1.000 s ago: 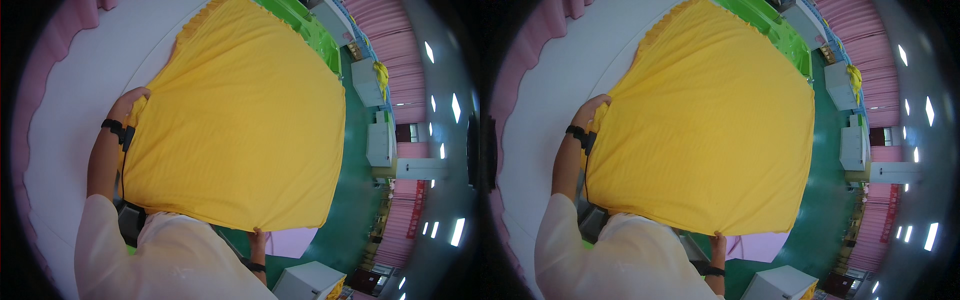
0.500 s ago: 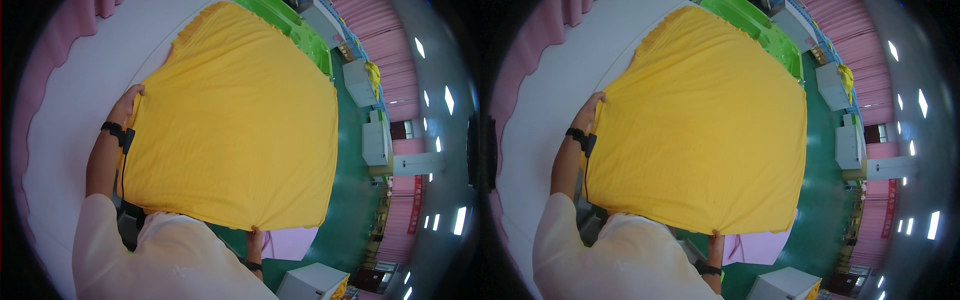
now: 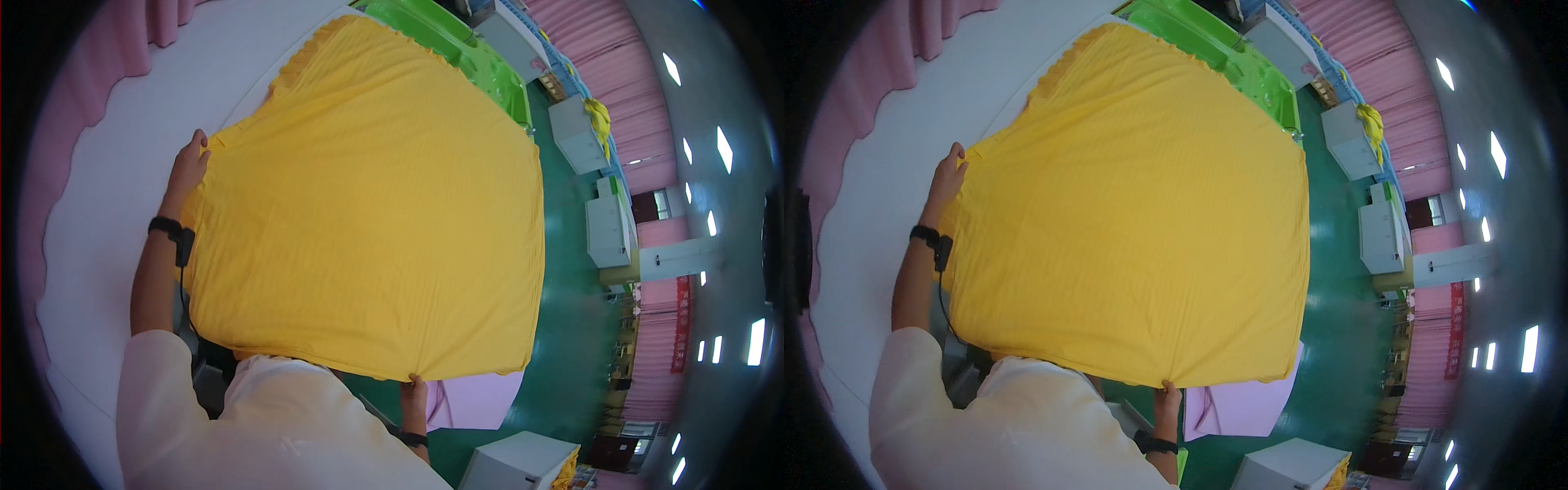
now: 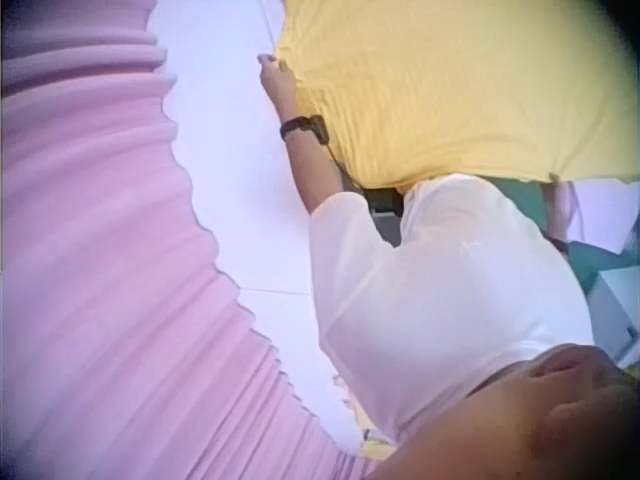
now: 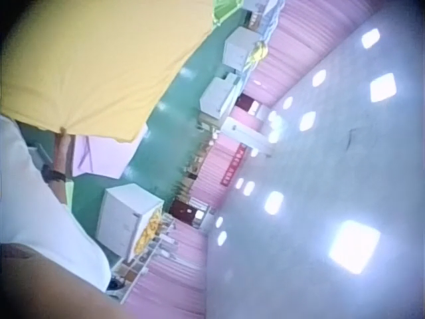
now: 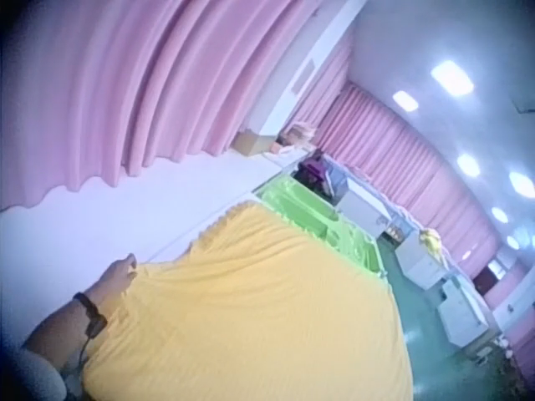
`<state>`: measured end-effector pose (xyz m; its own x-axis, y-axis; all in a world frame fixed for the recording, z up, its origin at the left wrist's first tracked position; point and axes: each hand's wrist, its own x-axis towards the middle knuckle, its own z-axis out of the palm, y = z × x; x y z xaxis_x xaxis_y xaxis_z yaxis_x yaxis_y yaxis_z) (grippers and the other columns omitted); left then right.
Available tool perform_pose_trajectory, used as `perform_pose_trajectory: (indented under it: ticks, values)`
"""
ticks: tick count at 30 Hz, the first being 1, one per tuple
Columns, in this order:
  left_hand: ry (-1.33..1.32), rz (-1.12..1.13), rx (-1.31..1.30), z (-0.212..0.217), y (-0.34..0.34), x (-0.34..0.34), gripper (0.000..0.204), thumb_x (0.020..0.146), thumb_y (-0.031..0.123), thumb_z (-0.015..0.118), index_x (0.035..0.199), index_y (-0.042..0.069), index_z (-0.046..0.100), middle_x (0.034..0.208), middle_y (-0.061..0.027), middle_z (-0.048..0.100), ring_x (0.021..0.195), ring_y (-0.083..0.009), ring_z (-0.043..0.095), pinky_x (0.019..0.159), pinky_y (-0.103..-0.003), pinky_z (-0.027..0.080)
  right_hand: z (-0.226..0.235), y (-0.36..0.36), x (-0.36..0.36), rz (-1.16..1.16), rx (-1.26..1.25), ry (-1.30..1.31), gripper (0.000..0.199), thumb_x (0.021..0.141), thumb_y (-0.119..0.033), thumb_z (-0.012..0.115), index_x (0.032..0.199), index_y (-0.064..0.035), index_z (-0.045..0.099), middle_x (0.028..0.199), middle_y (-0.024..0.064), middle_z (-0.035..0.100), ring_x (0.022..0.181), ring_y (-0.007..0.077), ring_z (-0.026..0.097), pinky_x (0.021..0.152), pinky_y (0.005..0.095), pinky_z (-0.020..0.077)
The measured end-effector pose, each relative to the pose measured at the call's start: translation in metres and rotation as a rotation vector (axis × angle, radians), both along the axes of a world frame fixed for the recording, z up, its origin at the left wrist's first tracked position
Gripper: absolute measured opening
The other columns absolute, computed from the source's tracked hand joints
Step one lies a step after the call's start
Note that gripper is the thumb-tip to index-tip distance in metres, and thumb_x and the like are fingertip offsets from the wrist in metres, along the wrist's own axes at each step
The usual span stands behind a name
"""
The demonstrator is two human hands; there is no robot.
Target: The recorder is tidying up a room by spreading a yellow cloth over a table and picking up pink foam squares.
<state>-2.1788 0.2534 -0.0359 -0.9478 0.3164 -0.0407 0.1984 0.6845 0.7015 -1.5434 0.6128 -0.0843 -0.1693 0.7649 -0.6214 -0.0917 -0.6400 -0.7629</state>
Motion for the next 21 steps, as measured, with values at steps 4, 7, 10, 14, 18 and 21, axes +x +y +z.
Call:
perform_pose_trajectory:
  ticks: [4, 7, 10, 14, 18, 21]
  values:
    - [0.48, -0.029, -0.444, -0.058, -0.013, 0.028, 0.037, 0.081, -0.001, 0.055, 0.118, 0.0, 0.049, 0.113, -0.0213, 0.052, 0.102, -0.0376, 0.053, 0.085, -0.044, 0.044, -0.006, -0.012, -0.006, 0.089, 0.038, -0.022, 0.01, 0.075, 0.001, 0.06, 0.075, -0.0003, 0.05, 0.074, 0.0069, 0.051, 0.073, 0.0223, 0.055, 0.075, 0.04, 0.0481]
    - [0.453, -0.024, -0.492, 0.006, 0.042, 0.048, 0.035, 0.082, 0.0, 0.051, 0.117, -0.001, 0.05, 0.121, -0.0206, 0.05, 0.109, -0.0361, 0.05, 0.089, -0.044, 0.042, -0.003, -0.007, 0.0, 0.055, 0.078, -0.088, 0.013, 0.075, -0.002, 0.063, 0.071, -0.0016, 0.05, 0.071, 0.0054, 0.049, 0.068, 0.0205, 0.053, 0.07, 0.0385, 0.0486]
    - [0.735, 0.025, -0.275, 0.059, 0.067, 0.055, 0.038, 0.082, 0.002, 0.052, 0.12, 0.0, 0.049, 0.125, -0.0195, 0.048, 0.115, -0.0345, 0.046, 0.093, -0.045, 0.039, -0.024, 0.006, 0.025, 0.159, 0.047, -0.14, 0.012, 0.08, -0.008, 0.059, 0.092, -0.0054, 0.055, 0.085, 0.006, 0.057, 0.079, 0.0191, 0.056, 0.074, 0.0368, 0.047]
    - [0.656, -0.232, -0.092, 0.049, 0.087, 0.118, 0.052, 0.083, 0.012, 0.056, 0.132, 0.001, 0.042, 0.14, -0.0209, 0.037, 0.127, -0.0358, 0.037, 0.104, -0.048, 0.029, 0.0, -0.018, 0.01, 0.257, 0.057, -0.251, 0.02, 0.087, -0.022, 0.06, 0.089, -0.0031, 0.057, 0.078, 0.0041, 0.056, 0.076, 0.0169, 0.057, 0.068, 0.0335, 0.0484]
    - [0.458, -0.44, -0.355, 0.013, 0.097, 0.17, 0.06, 0.085, 0.021, 0.056, 0.14, 0.007, 0.035, 0.149, -0.0168, 0.026, 0.137, -0.0337, 0.022, 0.112, -0.05, 0.015, -0.023, -0.038, 0.029, 0.539, 0.048, -0.279, 0.027, 0.091, -0.029, 0.056, 0.082, -0.0045, 0.058, 0.072, 0.0, 0.054, 0.068, 0.0126, 0.052, 0.066, 0.0287, 0.044]
    - [0.414, -0.451, -0.335, 0.008, 0.103, 0.162, 0.061, 0.086, 0.023, 0.056, 0.141, 0.009, 0.033, 0.15, -0.0158, 0.024, 0.138, -0.0324, 0.02, 0.113, -0.051, 0.012, -0.033, -0.07, 0.05, 0.685, 0.169, -0.5, 0.029, 0.091, -0.03, 0.055, 0.082, -0.0023, 0.058, 0.071, 0.0012, 0.056, 0.066, 0.0128, 0.051, 0.063, 0.0284, 0.0438]
